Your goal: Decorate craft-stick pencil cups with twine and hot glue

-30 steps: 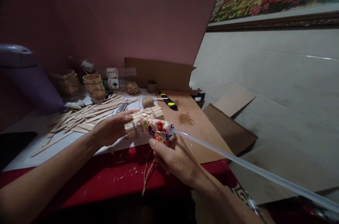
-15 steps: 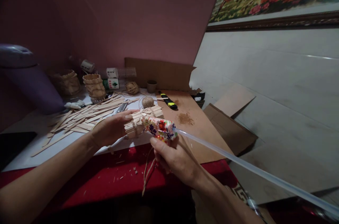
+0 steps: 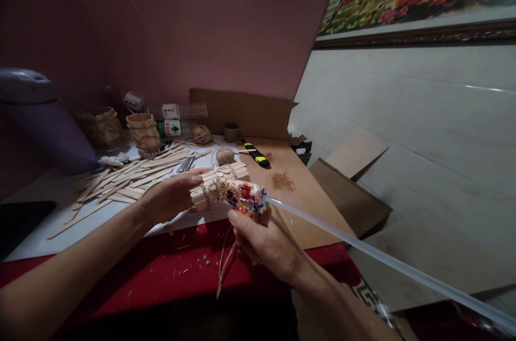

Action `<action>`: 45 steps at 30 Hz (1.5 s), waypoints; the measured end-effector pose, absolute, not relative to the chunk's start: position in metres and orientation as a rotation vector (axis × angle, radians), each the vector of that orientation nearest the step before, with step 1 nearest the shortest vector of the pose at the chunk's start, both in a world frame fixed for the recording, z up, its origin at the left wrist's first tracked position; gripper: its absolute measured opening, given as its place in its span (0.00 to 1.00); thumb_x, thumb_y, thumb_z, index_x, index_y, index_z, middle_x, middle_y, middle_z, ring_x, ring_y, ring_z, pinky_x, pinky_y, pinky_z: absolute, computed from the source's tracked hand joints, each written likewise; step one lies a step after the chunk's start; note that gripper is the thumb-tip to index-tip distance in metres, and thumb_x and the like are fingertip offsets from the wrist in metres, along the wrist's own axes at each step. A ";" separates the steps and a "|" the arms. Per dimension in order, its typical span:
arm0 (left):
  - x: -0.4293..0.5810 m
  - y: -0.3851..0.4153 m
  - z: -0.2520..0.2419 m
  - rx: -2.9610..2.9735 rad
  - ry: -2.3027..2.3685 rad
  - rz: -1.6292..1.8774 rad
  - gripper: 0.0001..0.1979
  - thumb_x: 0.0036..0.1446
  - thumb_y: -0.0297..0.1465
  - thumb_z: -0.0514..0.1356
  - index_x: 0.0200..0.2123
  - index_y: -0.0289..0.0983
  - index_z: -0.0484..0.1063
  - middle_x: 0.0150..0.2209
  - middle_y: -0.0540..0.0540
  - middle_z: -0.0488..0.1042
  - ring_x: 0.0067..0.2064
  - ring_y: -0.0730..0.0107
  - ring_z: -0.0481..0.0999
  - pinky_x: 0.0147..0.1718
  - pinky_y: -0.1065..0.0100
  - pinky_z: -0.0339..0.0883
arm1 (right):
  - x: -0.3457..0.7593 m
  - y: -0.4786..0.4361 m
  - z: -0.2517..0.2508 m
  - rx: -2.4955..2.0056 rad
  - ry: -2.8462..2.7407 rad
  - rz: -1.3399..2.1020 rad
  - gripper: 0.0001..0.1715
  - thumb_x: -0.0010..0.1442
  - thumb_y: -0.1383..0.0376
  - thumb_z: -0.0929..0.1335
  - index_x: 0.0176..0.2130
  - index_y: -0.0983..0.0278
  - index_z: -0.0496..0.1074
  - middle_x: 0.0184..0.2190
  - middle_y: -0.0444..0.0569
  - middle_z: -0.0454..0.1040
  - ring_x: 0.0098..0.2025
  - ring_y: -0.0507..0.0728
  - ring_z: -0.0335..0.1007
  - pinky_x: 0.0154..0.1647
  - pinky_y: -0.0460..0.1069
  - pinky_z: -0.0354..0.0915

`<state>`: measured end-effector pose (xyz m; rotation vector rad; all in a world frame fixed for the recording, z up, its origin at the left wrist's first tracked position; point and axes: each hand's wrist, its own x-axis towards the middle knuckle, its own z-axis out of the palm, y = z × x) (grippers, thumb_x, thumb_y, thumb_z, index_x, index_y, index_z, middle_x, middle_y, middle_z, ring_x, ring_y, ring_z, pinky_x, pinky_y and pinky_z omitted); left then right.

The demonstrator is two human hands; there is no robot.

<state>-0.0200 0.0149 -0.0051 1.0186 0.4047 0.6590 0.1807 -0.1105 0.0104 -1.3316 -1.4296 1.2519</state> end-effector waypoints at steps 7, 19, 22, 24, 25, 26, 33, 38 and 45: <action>-0.020 0.016 -0.008 1.022 0.339 0.652 0.19 0.53 0.34 0.65 0.48 0.34 0.74 0.45 0.39 0.79 0.41 0.63 0.78 0.40 0.66 0.69 | 0.182 -0.110 0.005 -1.341 -1.434 1.243 0.27 0.63 0.45 0.66 0.25 0.63 0.65 0.15 0.38 0.62 0.14 0.46 0.55 0.13 0.42 0.51; -0.020 0.015 -0.008 1.020 0.418 0.615 0.21 0.53 0.36 0.66 0.50 0.35 0.74 0.46 0.39 0.79 0.40 0.61 0.78 0.38 0.66 0.69 | 0.179 -0.109 0.015 -1.269 -1.441 1.235 0.29 0.63 0.48 0.65 0.21 0.65 0.67 0.12 0.39 0.60 0.13 0.45 0.55 0.14 0.42 0.50; -0.018 0.014 -0.007 1.020 0.396 0.595 0.21 0.53 0.35 0.66 0.50 0.34 0.74 0.46 0.38 0.79 0.43 0.60 0.78 0.42 0.65 0.70 | 0.181 -0.108 0.012 -1.242 -1.355 1.282 0.28 0.60 0.46 0.67 0.22 0.65 0.67 0.14 0.39 0.61 0.12 0.45 0.54 0.13 0.43 0.49; -0.018 0.013 -0.007 1.016 0.398 0.595 0.22 0.52 0.35 0.66 0.50 0.33 0.73 0.47 0.38 0.79 0.44 0.59 0.78 0.42 0.65 0.70 | 0.184 -0.106 0.012 -1.221 -1.276 1.287 0.28 0.59 0.45 0.68 0.23 0.65 0.68 0.16 0.40 0.63 0.12 0.45 0.54 0.12 0.43 0.50; -0.018 0.013 -0.007 1.010 0.416 0.602 0.23 0.52 0.35 0.66 0.51 0.33 0.73 0.47 0.38 0.79 0.44 0.59 0.78 0.41 0.65 0.70 | 0.187 -0.105 0.013 -1.219 -1.231 1.270 0.29 0.59 0.44 0.68 0.23 0.65 0.68 0.17 0.40 0.63 0.12 0.45 0.54 0.12 0.43 0.50; -0.018 0.013 -0.007 0.997 0.444 0.615 0.23 0.52 0.35 0.66 0.51 0.34 0.73 0.47 0.38 0.79 0.43 0.60 0.79 0.40 0.65 0.70 | 0.191 -0.104 0.013 -1.226 -1.190 1.237 0.29 0.59 0.44 0.68 0.24 0.65 0.67 0.17 0.40 0.64 0.12 0.44 0.53 0.12 0.43 0.50; -0.024 0.022 -0.005 0.945 0.519 0.739 0.21 0.51 0.31 0.65 0.49 0.34 0.71 0.41 0.41 0.79 0.35 0.67 0.77 0.31 0.70 0.71 | 0.253 -0.078 -0.012 -1.571 -1.185 0.767 0.29 0.53 0.41 0.70 0.24 0.62 0.61 0.16 0.38 0.60 0.16 0.47 0.54 0.15 0.44 0.52; -0.027 0.028 -0.003 0.954 0.479 0.775 0.18 0.52 0.31 0.64 0.48 0.33 0.73 0.30 0.46 0.78 0.28 0.71 0.75 0.29 0.72 0.70 | 0.292 -0.060 -0.036 -1.750 -1.308 0.577 0.19 0.55 0.48 0.68 0.33 0.60 0.65 0.22 0.41 0.67 0.22 0.52 0.61 0.22 0.46 0.60; -0.027 0.026 0.000 0.978 0.512 0.815 0.17 0.52 0.31 0.63 0.46 0.33 0.75 0.38 0.41 0.80 0.34 0.65 0.78 0.32 0.69 0.72 | 0.288 -0.041 -0.031 -2.131 -1.416 0.106 0.25 0.57 0.61 0.66 0.52 0.67 0.70 0.48 0.61 0.76 0.48 0.65 0.73 0.47 0.54 0.65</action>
